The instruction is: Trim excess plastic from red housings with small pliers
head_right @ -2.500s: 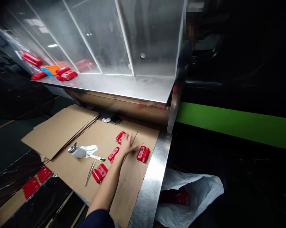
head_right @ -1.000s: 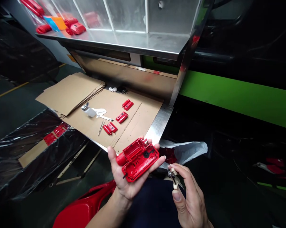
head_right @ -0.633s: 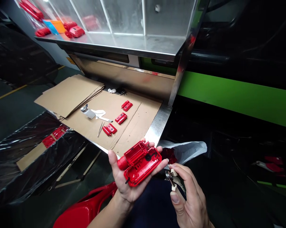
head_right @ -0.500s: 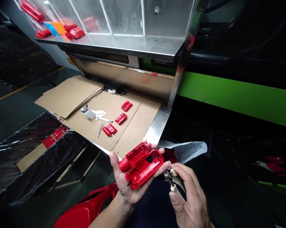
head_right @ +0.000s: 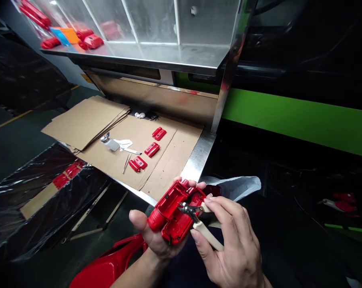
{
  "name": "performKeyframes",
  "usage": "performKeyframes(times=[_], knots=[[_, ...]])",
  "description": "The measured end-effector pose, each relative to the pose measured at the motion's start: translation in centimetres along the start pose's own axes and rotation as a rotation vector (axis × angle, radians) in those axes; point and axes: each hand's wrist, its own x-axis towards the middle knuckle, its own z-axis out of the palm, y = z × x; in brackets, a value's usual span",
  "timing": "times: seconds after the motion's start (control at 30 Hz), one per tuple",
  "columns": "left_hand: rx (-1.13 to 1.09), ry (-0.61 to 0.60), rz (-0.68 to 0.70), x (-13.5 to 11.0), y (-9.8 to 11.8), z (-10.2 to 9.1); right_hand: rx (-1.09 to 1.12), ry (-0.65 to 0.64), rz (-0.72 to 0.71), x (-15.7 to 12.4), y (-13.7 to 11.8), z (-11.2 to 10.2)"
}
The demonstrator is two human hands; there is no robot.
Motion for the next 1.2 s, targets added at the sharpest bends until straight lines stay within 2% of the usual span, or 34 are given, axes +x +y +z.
performKeyframes(times=[0.37,0.63,0.93,1.2], knots=[[0.187,0.009,0.110,-0.2,-0.3,-0.1,0.003,-0.024,-0.050,1.1,-0.7,0.5],[0.149,-0.033,0.134,-0.5,-0.7,-0.8,0.005,-0.027,-0.050,1.2,-0.8,0.7],[0.249,-0.031,0.117,-0.6,-0.4,0.0,-0.015,-0.026,-0.061,0.9,-0.9,0.8],[0.210,-0.043,0.131,-0.2,-0.9,0.0,-0.052,-0.037,-0.061,0.6,-1.2,0.7]])
